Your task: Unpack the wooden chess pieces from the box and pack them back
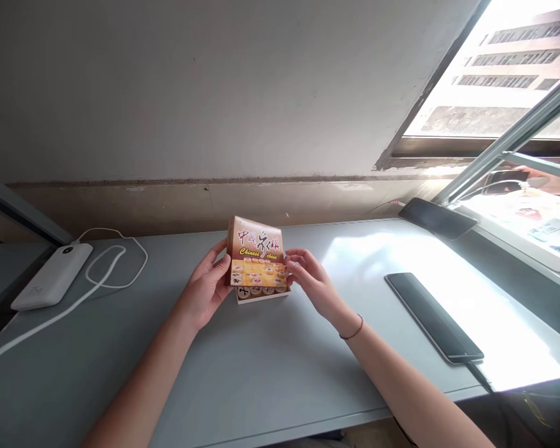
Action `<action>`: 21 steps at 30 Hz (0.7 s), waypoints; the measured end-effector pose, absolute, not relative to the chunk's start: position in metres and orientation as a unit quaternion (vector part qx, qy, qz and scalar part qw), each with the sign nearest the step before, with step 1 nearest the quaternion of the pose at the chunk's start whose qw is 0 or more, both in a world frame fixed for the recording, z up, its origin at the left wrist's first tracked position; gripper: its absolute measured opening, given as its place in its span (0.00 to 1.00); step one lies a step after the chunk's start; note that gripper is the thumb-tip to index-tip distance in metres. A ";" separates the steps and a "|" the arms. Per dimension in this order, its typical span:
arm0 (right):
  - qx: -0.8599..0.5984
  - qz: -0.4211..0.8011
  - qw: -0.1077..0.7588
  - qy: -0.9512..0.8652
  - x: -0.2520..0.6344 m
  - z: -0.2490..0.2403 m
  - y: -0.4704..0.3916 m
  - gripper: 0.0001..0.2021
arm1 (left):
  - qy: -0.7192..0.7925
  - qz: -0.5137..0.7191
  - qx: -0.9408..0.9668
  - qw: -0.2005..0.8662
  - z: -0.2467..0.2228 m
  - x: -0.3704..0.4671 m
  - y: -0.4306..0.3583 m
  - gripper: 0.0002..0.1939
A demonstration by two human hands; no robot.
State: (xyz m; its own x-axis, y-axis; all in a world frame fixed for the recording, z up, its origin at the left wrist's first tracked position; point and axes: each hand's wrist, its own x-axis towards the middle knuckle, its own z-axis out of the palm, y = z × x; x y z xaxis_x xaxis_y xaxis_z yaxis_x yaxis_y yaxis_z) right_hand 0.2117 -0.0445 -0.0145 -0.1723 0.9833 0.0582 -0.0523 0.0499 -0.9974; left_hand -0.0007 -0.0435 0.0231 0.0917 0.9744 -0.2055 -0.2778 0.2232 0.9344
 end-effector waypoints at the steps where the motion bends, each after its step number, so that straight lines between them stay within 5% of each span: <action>1: -0.435 0.547 0.481 -0.529 0.211 -0.016 -0.044 0.13 | 0.467 0.497 0.348 0.643 0.019 -0.001 -0.040 0.26; 13: -0.419 0.461 0.504 -0.598 0.210 -0.016 -0.044 0.16 | 0.450 0.541 0.234 0.671 -0.004 0.003 -0.027 0.22; 21: -0.465 0.376 0.491 -0.633 0.207 -0.032 -0.041 0.14 | 0.622 0.372 0.500 0.475 -0.023 -0.005 -0.023 0.27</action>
